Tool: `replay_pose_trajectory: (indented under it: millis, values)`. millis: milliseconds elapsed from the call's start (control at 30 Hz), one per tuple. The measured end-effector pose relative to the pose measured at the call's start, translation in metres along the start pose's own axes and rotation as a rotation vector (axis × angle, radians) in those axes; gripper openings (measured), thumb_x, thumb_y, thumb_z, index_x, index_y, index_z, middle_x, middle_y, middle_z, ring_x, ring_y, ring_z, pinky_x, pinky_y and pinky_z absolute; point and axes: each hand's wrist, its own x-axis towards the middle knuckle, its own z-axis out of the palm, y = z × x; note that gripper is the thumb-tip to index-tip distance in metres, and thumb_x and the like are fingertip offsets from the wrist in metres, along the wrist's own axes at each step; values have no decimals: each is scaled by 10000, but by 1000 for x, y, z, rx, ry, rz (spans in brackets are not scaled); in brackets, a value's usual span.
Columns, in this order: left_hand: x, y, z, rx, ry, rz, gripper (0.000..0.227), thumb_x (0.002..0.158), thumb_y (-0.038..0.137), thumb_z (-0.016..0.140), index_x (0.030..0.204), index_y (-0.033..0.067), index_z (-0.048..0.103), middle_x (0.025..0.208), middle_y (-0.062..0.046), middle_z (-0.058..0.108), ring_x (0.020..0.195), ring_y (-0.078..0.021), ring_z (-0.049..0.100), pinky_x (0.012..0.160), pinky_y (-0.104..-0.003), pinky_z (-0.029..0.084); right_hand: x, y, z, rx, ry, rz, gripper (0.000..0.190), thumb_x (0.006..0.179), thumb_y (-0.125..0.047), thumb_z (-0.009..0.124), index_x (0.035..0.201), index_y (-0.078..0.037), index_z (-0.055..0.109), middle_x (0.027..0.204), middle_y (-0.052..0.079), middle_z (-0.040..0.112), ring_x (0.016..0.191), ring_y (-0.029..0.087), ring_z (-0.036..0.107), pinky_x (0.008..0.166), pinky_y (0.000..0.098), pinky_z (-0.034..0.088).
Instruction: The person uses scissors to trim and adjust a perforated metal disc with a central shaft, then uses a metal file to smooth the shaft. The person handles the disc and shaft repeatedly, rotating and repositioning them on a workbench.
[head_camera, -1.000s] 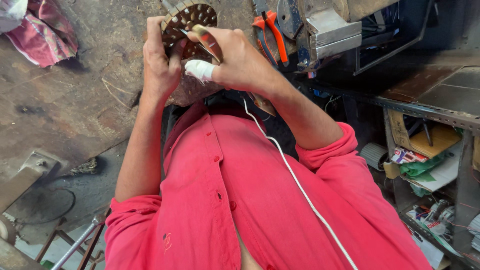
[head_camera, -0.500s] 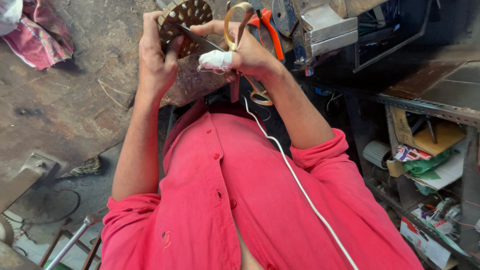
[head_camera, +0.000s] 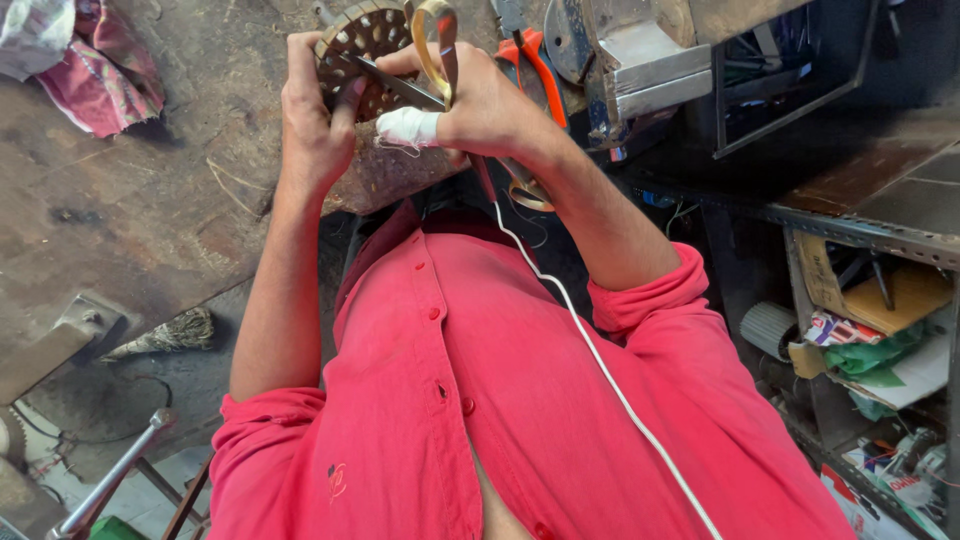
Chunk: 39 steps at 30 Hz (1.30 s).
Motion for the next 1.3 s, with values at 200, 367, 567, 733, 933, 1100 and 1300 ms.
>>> replay_pose_trajectory:
  millis: [200, 367, 567, 733, 933, 1100, 1300]
  values:
    - [-1, 1, 0, 4, 11, -1, 285, 1091, -110, 589, 1292, 18, 434, 1126, -123, 742, 1071, -202, 764, 880, -334, 633, 8, 8, -3, 147, -102, -126, 518, 979, -143, 855, 1409, 39, 629, 889, 62, 703, 645, 70, 622, 583, 266, 527]
    - [-2, 1, -1, 68, 4, 42, 282, 1074, -100, 608, 1269, 21, 444, 1110, -153, 723, 1065, -245, 760, 869, -372, 609, 3, 32, -12, 565, -148, 23, 619, 949, -83, 769, 1505, 17, 516, 961, 84, 751, 643, 93, 642, 506, 263, 500]
    - [3, 6, -2, 100, 24, 28, 278, 1051, -103, 611, 1250, 19, 459, 1091, -158, 726, 1035, -250, 758, 849, -380, 601, -15, 10, -15, 539, -98, 37, 566, 938, -105, 739, 1457, 20, 551, 752, 80, 704, 484, 74, 576, 466, 252, 490]
    - [4, 9, 3, 51, 24, 13, 255, 1049, -88, 609, 1229, 23, 466, 1083, -153, 729, 1020, -263, 766, 840, -394, 603, -9, -23, -2, 71, 85, 82, 536, 920, -176, 797, 1400, -24, 614, 689, 26, 657, 473, 72, 584, 420, 240, 452]
    - [-1, 1, -2, 106, 35, 25, 266, 1046, -75, 625, 1229, 24, 459, 1050, -151, 703, 988, -277, 738, 820, -423, 574, 8, -46, 4, -173, 40, 78, 532, 945, -237, 820, 1393, -41, 610, 770, -11, 663, 547, 58, 629, 444, 236, 516]
    - [-1, -5, -5, 106, 50, 87, 292, 1044, -86, 641, 1238, 30, 456, 1053, -159, 701, 1012, -297, 719, 861, -443, 565, 12, -33, -9, 70, -35, 152, 599, 949, -188, 807, 1457, -9, 544, 801, 27, 655, 566, 72, 618, 475, 241, 502]
    - [1, 1, -1, 48, 23, 52, 291, 1060, -104, 605, 1277, 38, 473, 1091, -154, 690, 1032, -263, 734, 846, -402, 589, 0, 14, -5, 635, -46, 66, 616, 1014, -187, 718, 1551, 0, 479, 838, 113, 678, 551, 89, 583, 542, 256, 497]
